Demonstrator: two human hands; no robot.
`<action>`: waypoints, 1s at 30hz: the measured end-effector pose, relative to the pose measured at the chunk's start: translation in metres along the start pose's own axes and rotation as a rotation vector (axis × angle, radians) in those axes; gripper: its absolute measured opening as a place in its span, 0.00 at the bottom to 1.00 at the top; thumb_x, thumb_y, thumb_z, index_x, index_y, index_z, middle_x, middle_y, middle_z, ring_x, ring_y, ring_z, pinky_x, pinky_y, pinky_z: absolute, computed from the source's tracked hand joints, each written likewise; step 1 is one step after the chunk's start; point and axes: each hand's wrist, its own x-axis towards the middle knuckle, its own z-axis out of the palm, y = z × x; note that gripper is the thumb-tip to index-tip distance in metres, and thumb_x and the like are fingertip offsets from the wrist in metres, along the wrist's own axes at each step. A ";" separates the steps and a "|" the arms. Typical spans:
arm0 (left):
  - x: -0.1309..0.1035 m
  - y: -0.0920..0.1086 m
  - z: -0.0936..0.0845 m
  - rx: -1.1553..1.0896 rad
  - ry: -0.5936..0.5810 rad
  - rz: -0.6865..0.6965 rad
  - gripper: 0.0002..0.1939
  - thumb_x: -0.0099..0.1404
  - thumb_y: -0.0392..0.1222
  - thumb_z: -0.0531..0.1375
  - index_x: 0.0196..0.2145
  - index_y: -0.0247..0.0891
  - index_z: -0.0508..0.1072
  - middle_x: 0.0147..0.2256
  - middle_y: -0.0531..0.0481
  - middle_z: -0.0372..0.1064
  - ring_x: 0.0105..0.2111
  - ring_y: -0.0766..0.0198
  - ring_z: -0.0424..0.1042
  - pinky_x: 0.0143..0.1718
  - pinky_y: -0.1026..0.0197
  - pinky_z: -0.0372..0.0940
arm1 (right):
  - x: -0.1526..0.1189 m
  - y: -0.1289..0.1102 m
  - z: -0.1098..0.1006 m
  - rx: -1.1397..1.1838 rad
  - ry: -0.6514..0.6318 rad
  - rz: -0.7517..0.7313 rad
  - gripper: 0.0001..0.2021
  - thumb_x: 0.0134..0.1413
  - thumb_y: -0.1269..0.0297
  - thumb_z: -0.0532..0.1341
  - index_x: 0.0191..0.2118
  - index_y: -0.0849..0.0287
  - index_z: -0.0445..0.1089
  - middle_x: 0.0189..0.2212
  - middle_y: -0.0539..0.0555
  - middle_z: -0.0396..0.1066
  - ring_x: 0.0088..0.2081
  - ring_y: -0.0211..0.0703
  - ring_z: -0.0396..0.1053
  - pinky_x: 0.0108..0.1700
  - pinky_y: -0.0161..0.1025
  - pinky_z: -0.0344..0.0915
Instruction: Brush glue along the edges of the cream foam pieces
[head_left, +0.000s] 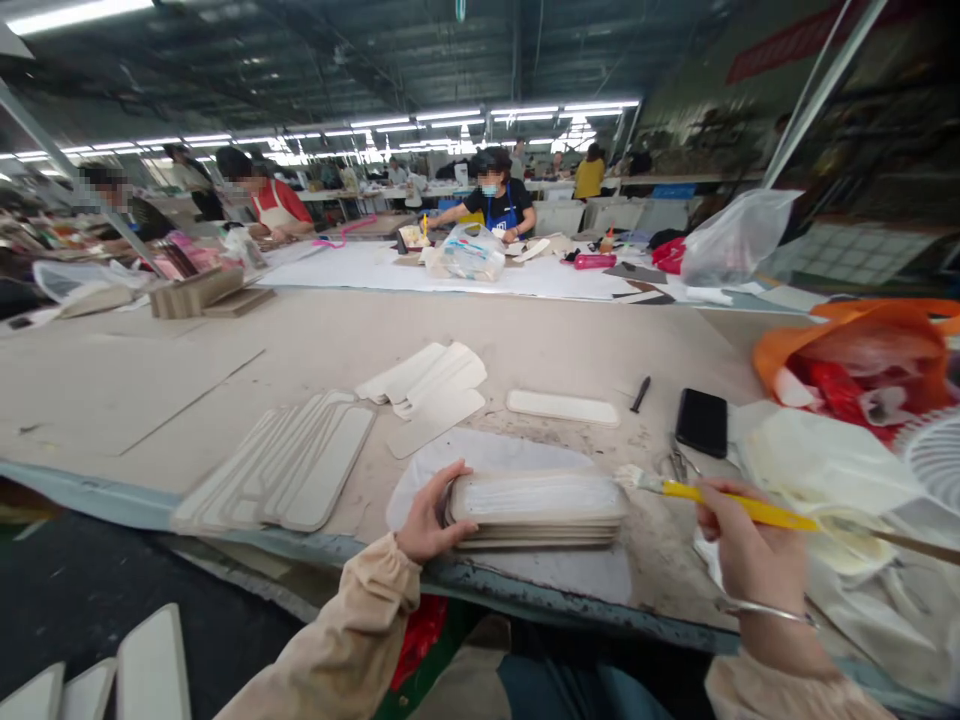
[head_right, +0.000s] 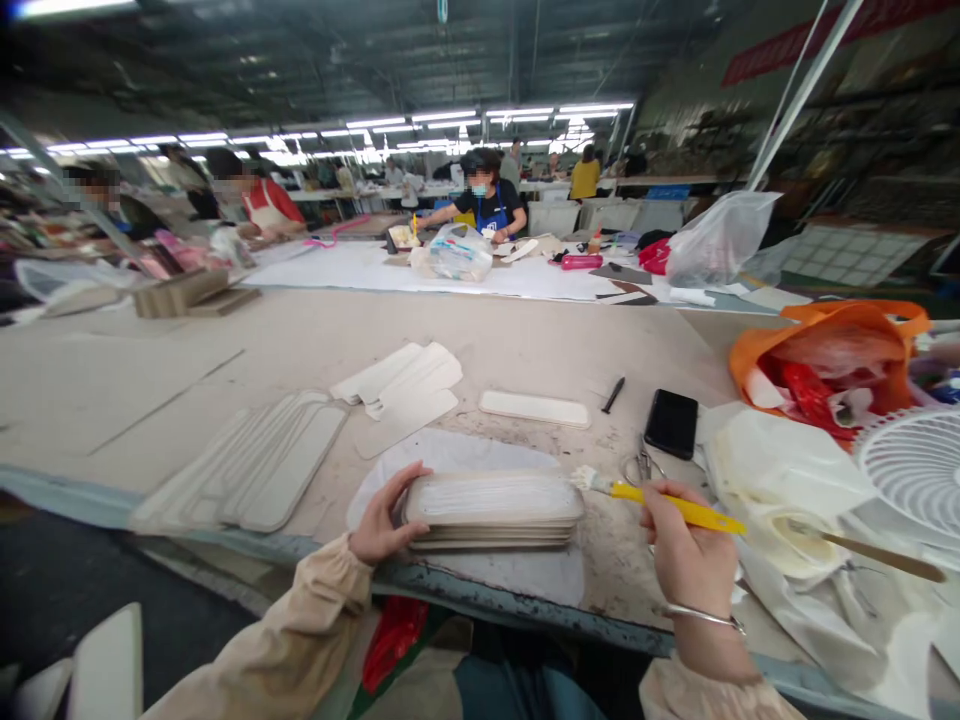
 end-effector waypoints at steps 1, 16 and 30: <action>-0.001 -0.002 -0.001 -0.004 0.002 0.004 0.42 0.57 0.56 0.65 0.64 0.38 0.57 0.60 0.36 0.61 0.61 0.47 0.60 0.63 0.45 0.55 | 0.001 0.000 -0.002 0.095 0.027 0.024 0.10 0.46 0.55 0.66 0.31 0.55 0.72 0.16 0.49 0.63 0.17 0.39 0.58 0.18 0.38 0.54; 0.068 -0.046 -0.084 1.011 0.148 -0.503 0.29 0.61 0.52 0.55 0.50 0.25 0.72 0.47 0.25 0.71 0.52 0.37 0.69 0.54 0.41 0.61 | -0.002 -0.003 0.002 0.248 0.099 0.002 0.15 0.48 0.52 0.67 0.34 0.60 0.71 0.20 0.47 0.66 0.20 0.35 0.60 0.22 0.33 0.59; 0.073 0.055 -0.080 -0.058 0.378 -0.178 0.11 0.53 0.49 0.68 0.31 0.40 0.76 0.33 0.52 0.75 0.35 0.60 0.72 0.39 0.59 0.69 | -0.017 -0.014 0.026 0.271 0.036 -0.070 0.18 0.53 0.46 0.63 0.42 0.55 0.68 0.40 0.56 0.75 0.37 0.45 0.75 0.38 0.42 0.73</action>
